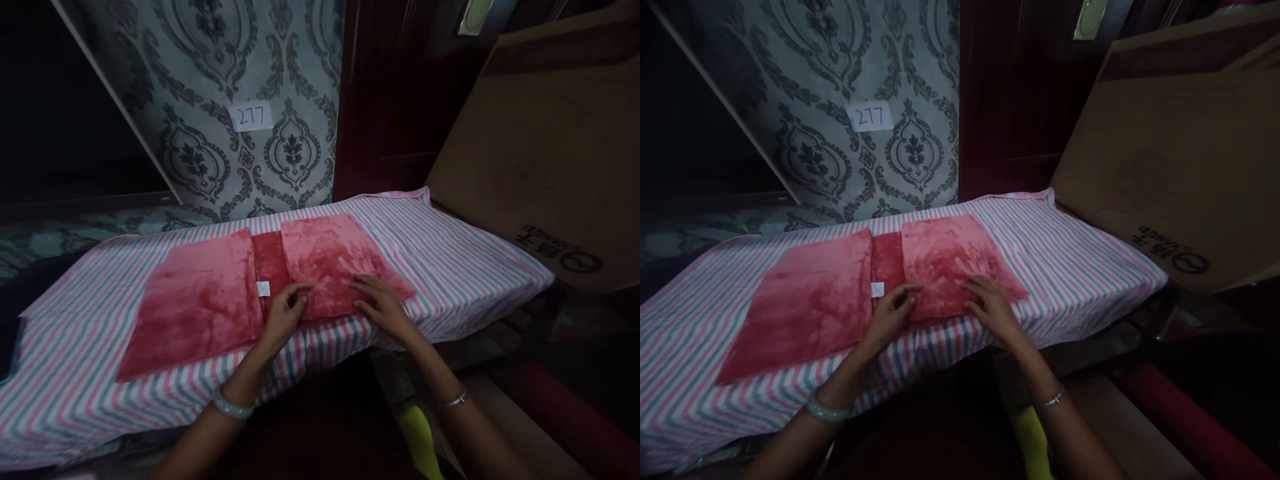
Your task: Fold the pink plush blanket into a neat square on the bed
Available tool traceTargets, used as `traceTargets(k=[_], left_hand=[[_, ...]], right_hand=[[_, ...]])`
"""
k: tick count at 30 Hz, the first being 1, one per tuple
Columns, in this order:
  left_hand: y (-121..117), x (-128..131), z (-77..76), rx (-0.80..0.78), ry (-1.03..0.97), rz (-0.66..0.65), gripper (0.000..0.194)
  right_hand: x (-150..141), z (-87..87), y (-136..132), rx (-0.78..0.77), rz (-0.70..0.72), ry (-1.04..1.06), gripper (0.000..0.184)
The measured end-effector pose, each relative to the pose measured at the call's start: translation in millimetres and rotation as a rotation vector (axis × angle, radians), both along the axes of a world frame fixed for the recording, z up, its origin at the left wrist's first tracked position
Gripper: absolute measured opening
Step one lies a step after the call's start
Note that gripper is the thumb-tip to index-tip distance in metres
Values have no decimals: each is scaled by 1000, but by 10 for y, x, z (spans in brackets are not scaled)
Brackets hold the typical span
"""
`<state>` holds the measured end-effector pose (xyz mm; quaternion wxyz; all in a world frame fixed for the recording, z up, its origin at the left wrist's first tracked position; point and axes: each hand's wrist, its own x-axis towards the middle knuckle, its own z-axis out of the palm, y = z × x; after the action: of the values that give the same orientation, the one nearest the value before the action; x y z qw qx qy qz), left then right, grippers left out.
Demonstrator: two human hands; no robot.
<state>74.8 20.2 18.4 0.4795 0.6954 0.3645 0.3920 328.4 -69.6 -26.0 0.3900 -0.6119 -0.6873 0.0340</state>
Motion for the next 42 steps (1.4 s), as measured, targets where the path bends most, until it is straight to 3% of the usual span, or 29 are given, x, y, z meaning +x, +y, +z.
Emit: traceTargets(k=[7,11,15,18,23,26,31,35,38,42], left_hand=[[99,58,147,-69,-38,-1,32],[156,74,197,86,56,23,31],[214,81,230,267,196,-17,35],[241,69,201,345,335,-50,38],[240,45,126,521,459,-9,37],[244,56,148,552,512,10,25],[270,76,257,614,526,66,13],[286,84,304,683,484,45,11],[259,89,269,733,512,36,16],[179,65,106,873,609,-1,25]], right_hand=[[91,85,70,-73,38,-114,47],[164,98,100,-120,63,-146,47],[178,123,153,-95,83,-121,32],[139,141,182,-40,75,-116,21],[79,162,210,-23,-10,-122,23],[86,203,239,-18,-56,-144,25],[144,254,219,1,48,-195,27],[259,236,145,-25,29,-292,26],[388,232,115,21,-69,-324,26],[539,194,88,104,-171,-375,32]])
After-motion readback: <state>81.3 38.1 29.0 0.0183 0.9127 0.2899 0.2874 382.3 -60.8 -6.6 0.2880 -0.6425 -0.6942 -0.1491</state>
